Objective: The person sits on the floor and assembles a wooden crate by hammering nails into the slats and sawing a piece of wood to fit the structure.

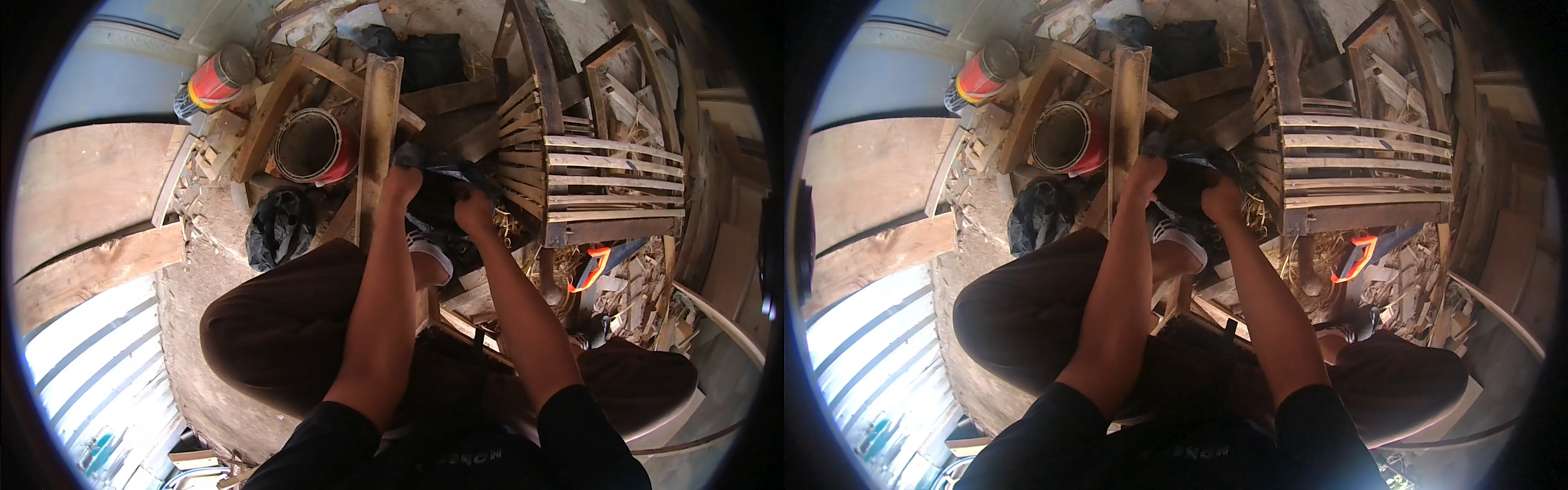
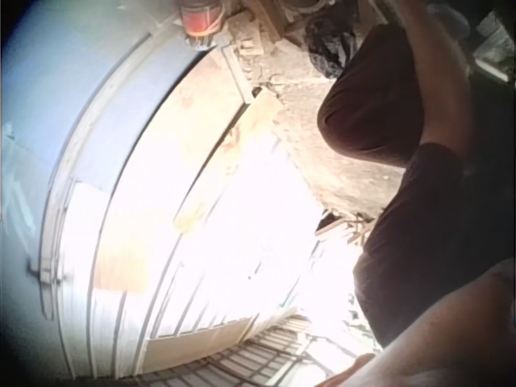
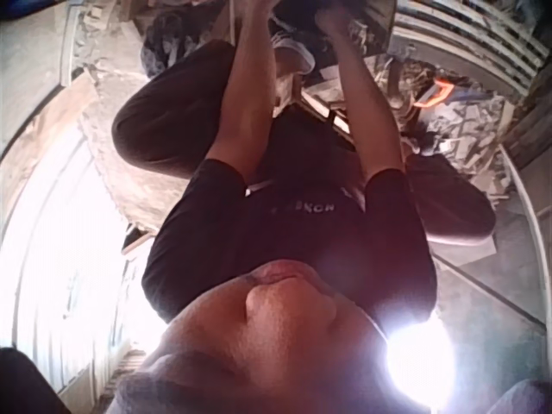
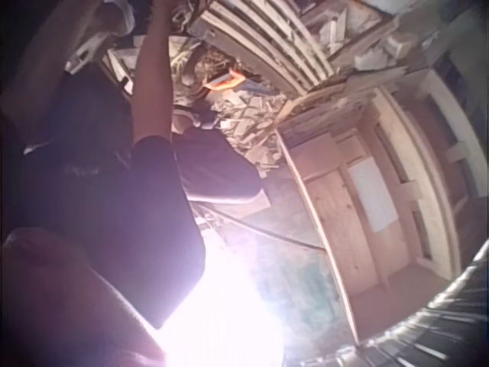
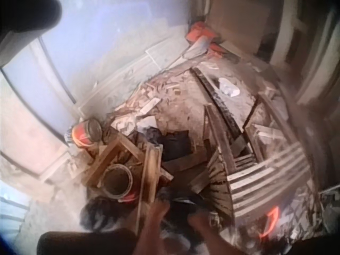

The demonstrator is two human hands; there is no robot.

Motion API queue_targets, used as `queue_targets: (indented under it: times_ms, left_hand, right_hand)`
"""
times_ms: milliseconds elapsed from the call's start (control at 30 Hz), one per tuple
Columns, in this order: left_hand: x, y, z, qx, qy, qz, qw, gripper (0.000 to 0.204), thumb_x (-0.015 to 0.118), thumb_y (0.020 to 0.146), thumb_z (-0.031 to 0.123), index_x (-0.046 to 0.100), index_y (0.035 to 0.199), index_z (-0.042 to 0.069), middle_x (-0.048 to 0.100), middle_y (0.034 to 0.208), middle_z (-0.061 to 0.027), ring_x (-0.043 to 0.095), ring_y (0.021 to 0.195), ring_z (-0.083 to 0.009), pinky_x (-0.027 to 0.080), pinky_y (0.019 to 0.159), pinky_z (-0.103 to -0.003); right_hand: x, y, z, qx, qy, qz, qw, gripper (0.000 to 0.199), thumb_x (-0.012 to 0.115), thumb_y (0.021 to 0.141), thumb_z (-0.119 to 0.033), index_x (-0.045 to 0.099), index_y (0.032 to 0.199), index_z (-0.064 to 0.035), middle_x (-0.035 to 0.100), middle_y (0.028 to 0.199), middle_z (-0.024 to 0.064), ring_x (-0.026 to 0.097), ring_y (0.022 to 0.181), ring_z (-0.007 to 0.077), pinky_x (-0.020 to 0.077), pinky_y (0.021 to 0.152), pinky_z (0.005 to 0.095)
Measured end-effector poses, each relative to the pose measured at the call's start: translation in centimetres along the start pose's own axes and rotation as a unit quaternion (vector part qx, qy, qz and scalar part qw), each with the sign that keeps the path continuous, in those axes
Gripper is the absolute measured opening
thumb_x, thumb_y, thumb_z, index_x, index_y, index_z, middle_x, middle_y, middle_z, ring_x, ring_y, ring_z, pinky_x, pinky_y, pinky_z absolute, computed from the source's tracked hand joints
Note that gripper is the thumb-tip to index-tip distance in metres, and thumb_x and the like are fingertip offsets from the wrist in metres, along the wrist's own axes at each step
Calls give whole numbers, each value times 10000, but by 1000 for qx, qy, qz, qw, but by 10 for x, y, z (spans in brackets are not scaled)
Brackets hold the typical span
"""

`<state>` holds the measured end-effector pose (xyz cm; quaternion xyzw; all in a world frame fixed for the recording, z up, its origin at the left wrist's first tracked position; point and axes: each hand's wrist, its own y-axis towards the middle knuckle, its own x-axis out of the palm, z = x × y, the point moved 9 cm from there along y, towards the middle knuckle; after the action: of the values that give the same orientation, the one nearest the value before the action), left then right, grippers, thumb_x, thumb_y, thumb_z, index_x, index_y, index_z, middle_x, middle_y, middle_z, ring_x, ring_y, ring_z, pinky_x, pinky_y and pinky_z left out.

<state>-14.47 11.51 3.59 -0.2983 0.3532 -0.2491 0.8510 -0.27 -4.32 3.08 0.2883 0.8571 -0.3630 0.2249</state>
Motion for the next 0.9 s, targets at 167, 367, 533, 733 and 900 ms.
queue_targets:
  times_ms: [167, 367, 533, 733, 900]
  left_hand:
    - [7, -13, -7, -139, -60, -174, 973, 714, 412, 1027, 413, 317, 1634, 50, 365, 1659, -226, 421, 1489, -427, 404, 1113, -722]
    - [2, -6, -15, -117, -59, -100, 986, 795, 410, 1017, 526, 456, 1528, -80, 557, 1495, -290, 515, 1407, -401, 371, 1154, -420]
    - [9, -24, -1, -132, -146, -193, 961, 877, 390, 1020, 630, 239, 1666, 57, 278, 1710, -208, 420, 1486, -402, 293, 1162, -691]
    - [9, -12, -6, -92, -186, -154, 966, 883, 398, 1025, 650, 367, 1600, -19, 466, 1586, -228, 502, 1399, -367, 349, 1144, -507]
    - [0, -34, 12, -103, -233, -139, 957, 925, 380, 1031, 685, 344, 1612, -34, 474, 1582, -249, 486, 1425, -362, 375, 1165, -414]
  right_hand:
    - [35, 3, -4, -120, 0, -8, 993, 390, 597, 892, -57, 734, 1256, -88, 719, 1231, 239, 662, 1192, 428, 525, 1022, 476]
    - [58, 13, -35, -191, -90, -58, 976, 560, 621, 881, -65, 575, 1439, -50, 610, 1398, 249, 567, 1320, 438, 466, 1124, 508]
    - [76, 16, -15, -221, -159, -73, 959, 654, 611, 884, -48, 457, 1519, -26, 536, 1474, 276, 506, 1379, 452, 430, 1162, 512]
    - [76, 27, -39, -210, -132, -91, 964, 602, 657, 861, -49, 501, 1438, 21, 590, 1366, 301, 546, 1302, 483, 460, 1119, 501]
    - [79, 27, -69, -185, -251, -167, 935, 536, 652, 845, 17, 544, 1370, 9, 603, 1335, 277, 541, 1306, 475, 457, 1119, 499]
